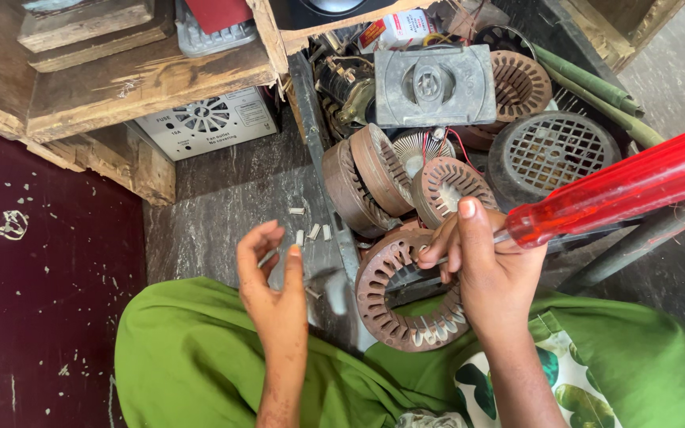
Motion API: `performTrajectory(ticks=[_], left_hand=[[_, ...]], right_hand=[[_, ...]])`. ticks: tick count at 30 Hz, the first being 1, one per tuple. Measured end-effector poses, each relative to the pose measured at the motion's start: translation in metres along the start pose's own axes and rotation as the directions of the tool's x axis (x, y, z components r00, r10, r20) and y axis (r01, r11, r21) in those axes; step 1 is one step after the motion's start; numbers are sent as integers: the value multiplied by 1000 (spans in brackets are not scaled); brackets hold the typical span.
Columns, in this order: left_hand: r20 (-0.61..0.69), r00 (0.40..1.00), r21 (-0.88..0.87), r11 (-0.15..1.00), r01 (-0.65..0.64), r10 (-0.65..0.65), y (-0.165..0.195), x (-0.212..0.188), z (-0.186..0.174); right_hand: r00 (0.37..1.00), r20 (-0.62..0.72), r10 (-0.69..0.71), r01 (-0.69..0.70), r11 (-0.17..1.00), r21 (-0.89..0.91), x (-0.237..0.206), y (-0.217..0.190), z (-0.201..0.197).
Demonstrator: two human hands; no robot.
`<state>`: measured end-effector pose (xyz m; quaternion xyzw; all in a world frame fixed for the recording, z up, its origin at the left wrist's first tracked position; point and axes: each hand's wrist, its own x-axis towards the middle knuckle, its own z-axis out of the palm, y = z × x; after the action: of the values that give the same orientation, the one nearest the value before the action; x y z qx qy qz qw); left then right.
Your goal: The person sits on the floor and uses a red-handled screwdriver to press slot wedges into the slots of a fan motor stator, rotating the stator to reach each slot and pressing the wedges down by hand and with the screwdriver. Other motor parts and fan housings sit on the work surface around them.
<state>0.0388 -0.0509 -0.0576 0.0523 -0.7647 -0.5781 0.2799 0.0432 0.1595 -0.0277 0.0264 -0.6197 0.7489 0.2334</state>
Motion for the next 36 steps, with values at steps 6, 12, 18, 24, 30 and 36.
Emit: performTrajectory(ticks=[6,12,18,24,30,36], left_hand=[[480,814,0,928,-372,326,63,-19,22],[525,805,52,933,-355,277,72,-25,39],[471,851,124,938,-324,232,71,-26,45],[414,902,103,979,-178,121,72,-28,50],[392,919,-22,999,-38,44,68,-33,56],[374,926,-16,999,-41,45,69,-35,57]], right_hand=[[1000,0,25,-25,1000,12,0,-3,1],[1000,-4,18,-17,996,87,-1,-6,-3],[992,-129,-9,61,913,403,-1,-5,-15],[941,-335,-46,183,903,388,-5,-2,-11],[989,-147,-27,59,975,215,-4,-7,-10],[996,-33,-82,86,985,147,-5,-10,-9]])
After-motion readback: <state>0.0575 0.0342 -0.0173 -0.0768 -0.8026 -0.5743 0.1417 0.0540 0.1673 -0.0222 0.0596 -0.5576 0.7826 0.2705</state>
